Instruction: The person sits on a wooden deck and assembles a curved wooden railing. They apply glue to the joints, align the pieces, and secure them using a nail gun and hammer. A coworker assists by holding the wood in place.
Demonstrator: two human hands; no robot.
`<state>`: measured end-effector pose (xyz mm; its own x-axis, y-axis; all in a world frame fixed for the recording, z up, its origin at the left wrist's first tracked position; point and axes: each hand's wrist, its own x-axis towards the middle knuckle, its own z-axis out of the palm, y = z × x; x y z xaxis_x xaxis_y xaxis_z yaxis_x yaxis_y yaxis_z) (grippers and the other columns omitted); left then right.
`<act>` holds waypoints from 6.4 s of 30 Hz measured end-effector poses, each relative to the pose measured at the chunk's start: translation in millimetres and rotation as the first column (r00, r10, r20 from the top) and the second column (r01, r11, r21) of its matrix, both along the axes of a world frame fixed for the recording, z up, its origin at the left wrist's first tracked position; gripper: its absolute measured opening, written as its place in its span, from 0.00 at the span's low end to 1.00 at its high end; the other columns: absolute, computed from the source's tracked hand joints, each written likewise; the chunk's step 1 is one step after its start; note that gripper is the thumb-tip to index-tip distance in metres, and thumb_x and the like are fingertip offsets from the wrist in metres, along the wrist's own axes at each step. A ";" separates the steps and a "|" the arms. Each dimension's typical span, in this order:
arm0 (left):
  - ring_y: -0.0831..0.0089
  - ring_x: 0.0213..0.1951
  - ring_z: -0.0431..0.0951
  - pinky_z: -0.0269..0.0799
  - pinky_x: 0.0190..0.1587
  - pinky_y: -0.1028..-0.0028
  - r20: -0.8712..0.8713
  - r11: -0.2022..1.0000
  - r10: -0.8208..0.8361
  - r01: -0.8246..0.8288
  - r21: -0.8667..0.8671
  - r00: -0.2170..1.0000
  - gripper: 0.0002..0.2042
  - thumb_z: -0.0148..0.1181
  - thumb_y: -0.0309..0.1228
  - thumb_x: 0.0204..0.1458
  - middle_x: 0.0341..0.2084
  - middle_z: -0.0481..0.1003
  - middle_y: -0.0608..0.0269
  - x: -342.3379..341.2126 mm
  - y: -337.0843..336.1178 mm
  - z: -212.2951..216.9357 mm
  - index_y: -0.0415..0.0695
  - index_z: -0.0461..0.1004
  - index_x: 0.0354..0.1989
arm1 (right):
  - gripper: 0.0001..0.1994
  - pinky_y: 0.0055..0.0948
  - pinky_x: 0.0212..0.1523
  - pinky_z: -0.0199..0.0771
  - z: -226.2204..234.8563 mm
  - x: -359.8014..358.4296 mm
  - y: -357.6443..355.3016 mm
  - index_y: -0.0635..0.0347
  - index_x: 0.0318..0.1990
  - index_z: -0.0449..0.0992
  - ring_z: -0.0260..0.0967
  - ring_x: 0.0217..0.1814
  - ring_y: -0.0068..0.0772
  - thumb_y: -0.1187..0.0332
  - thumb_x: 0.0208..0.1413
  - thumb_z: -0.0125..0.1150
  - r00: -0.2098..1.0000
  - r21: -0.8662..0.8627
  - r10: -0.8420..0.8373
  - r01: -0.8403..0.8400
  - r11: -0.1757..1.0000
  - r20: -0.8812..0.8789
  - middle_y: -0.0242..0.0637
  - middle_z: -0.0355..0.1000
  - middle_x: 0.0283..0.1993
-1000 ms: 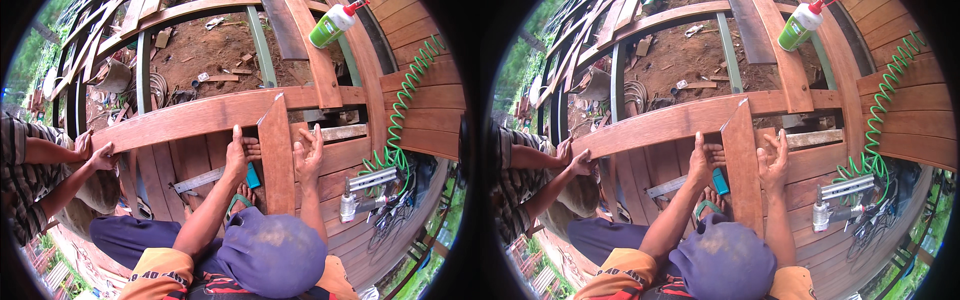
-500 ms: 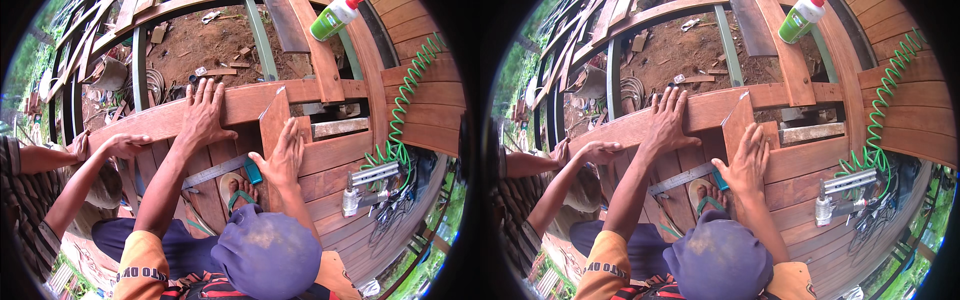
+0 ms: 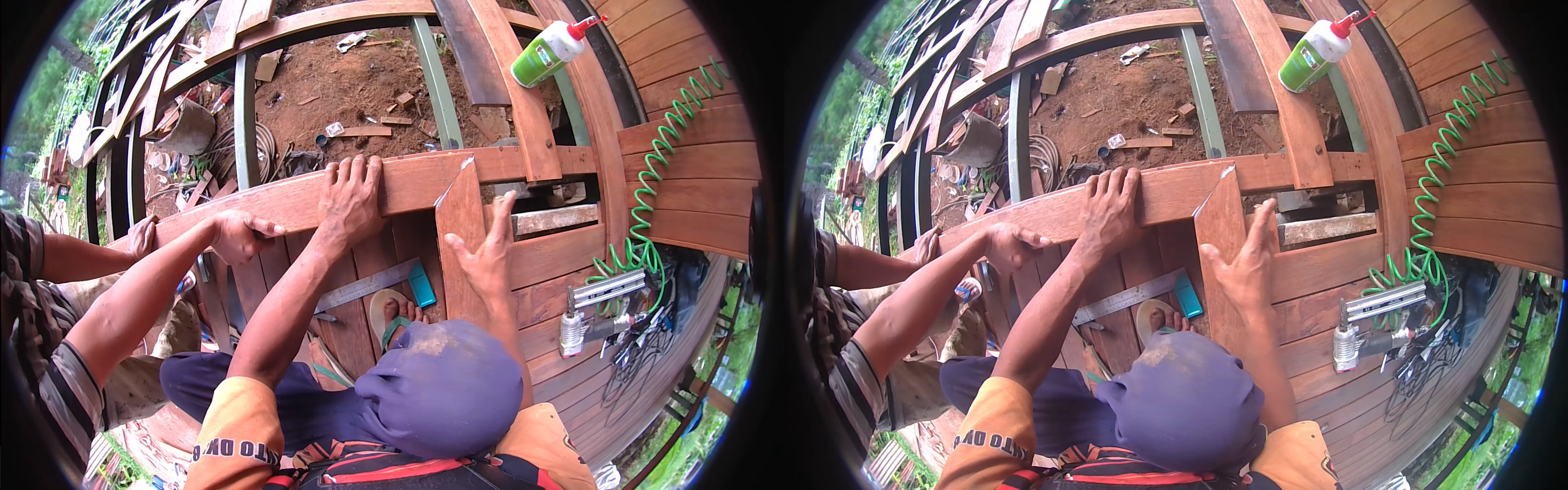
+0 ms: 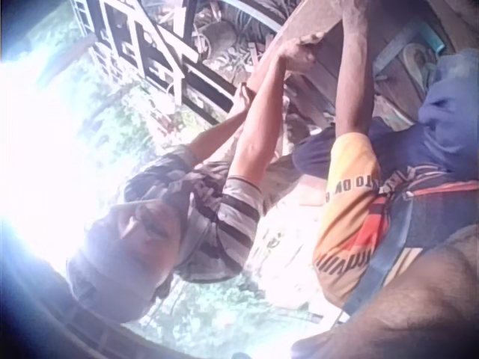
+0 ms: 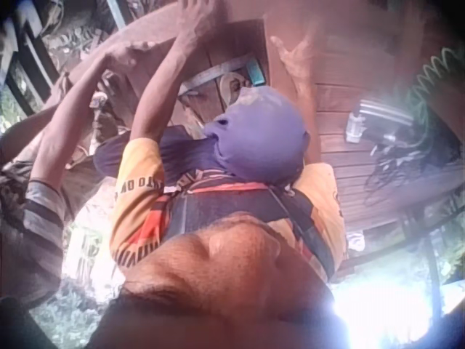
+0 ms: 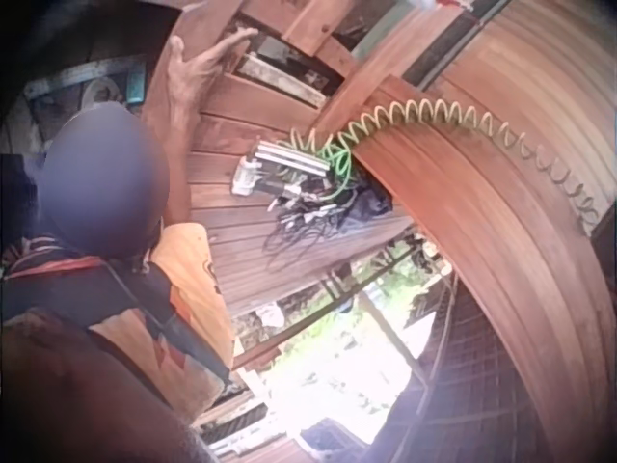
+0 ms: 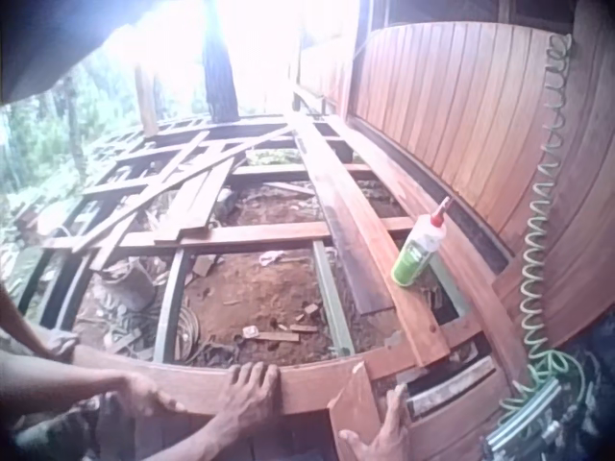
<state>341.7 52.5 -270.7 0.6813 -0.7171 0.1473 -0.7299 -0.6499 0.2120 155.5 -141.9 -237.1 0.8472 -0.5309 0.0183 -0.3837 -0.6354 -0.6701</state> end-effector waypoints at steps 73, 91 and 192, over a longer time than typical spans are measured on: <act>0.53 0.39 0.80 0.68 0.48 0.56 -0.029 0.962 0.269 -0.270 -0.029 0.963 0.35 0.58 0.67 0.56 0.30 0.80 0.48 16.5 -16.9 0.2 0.39 0.77 0.31 | 0.32 0.52 0.71 0.62 74.1 -155.0 -90.1 0.63 0.68 0.71 0.65 0.71 0.57 0.54 0.61 0.67 0.940 -0.376 0.184 -0.287 0.881 -0.286 0.50 0.68 0.71; 0.58 0.24 0.81 0.77 0.29 0.62 -0.934 0.782 0.092 -0.606 -0.146 0.345 0.14 0.72 0.37 0.55 0.25 0.80 0.55 -154.2 23.9 4.9 0.37 0.81 0.41 | 0.22 0.31 0.36 0.82 8.8 -110.3 33.9 0.66 0.61 0.76 0.82 0.39 0.36 0.73 0.60 0.69 0.954 0.206 0.271 -0.294 0.933 0.129 0.45 0.81 0.46; 0.72 0.41 0.74 0.73 0.45 0.65 -0.941 0.423 -0.177 -0.841 -0.338 0.289 0.13 0.57 0.37 0.67 0.37 0.75 0.58 -169.9 -56.6 -35.4 0.39 0.70 0.49 | 0.26 0.22 0.30 0.71 -27.0 -83.7 6.6 0.59 0.66 0.75 0.67 0.32 0.21 0.75 0.59 0.69 0.999 0.024 0.007 -0.008 1.000 0.033 0.38 0.74 0.48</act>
